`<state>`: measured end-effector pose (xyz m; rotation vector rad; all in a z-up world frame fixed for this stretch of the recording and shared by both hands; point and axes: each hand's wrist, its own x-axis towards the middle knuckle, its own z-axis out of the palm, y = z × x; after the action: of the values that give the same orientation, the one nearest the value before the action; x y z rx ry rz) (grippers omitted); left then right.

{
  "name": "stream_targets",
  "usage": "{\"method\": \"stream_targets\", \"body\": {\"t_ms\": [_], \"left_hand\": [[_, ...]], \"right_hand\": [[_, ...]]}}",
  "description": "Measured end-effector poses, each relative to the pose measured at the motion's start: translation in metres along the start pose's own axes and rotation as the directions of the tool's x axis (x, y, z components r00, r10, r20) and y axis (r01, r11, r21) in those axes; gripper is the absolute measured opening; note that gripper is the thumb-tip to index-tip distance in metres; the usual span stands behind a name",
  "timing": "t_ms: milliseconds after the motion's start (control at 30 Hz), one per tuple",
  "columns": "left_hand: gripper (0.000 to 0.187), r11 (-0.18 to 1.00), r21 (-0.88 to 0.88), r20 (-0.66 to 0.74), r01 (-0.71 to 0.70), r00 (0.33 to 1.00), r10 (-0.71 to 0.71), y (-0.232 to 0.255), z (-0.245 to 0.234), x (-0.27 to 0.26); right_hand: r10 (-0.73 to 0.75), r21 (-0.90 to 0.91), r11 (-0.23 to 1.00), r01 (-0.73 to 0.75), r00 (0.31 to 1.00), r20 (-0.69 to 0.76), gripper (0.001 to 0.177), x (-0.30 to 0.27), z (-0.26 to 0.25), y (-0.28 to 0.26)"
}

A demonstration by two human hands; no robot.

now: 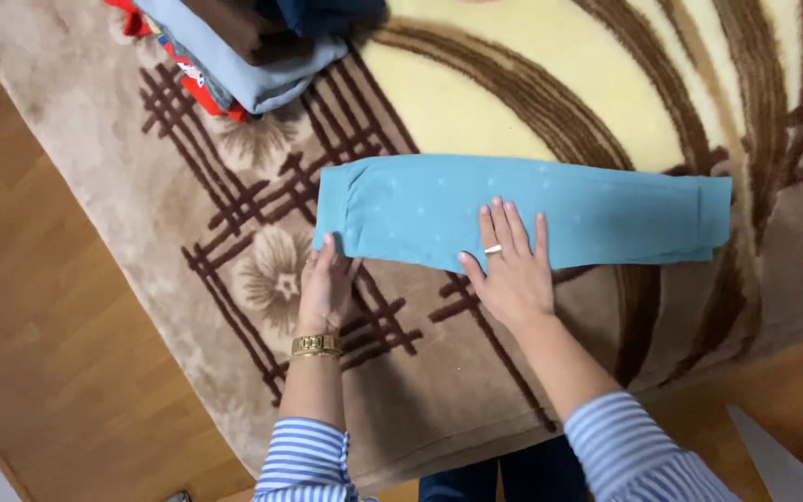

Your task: Folding various items of clothing on a bed and placing them neatly into a closet shelf.

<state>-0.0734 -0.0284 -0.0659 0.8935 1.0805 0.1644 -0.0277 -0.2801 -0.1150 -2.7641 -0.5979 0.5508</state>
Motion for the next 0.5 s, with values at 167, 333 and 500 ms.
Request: {"method": "stream_targets", "body": {"t_ms": [167, 333, 500], "left_hand": [[0.034, 0.994, -0.059, -0.024, -0.095, 0.995, 0.094, -0.012, 0.009, 0.003], [0.043, 0.947, 0.095, -0.116, -0.308, 0.941, 0.318, -0.024, 0.039, -0.035], [0.047, 0.762, 0.243, 0.123, -0.6, 0.798, 0.59, -0.044, 0.079, -0.115]], "right_hand": [[0.016, 0.082, 0.996, -0.017, 1.0, 0.013, 0.074, -0.004, -0.003, 0.002], [0.136, 0.659, 0.746, -0.089, 0.991, -0.02, 0.06, -0.039, -0.059, 0.01], [0.015, 0.745, 0.629, 0.221, 0.955, -0.296, 0.063, -0.073, -0.101, 0.035]]}}
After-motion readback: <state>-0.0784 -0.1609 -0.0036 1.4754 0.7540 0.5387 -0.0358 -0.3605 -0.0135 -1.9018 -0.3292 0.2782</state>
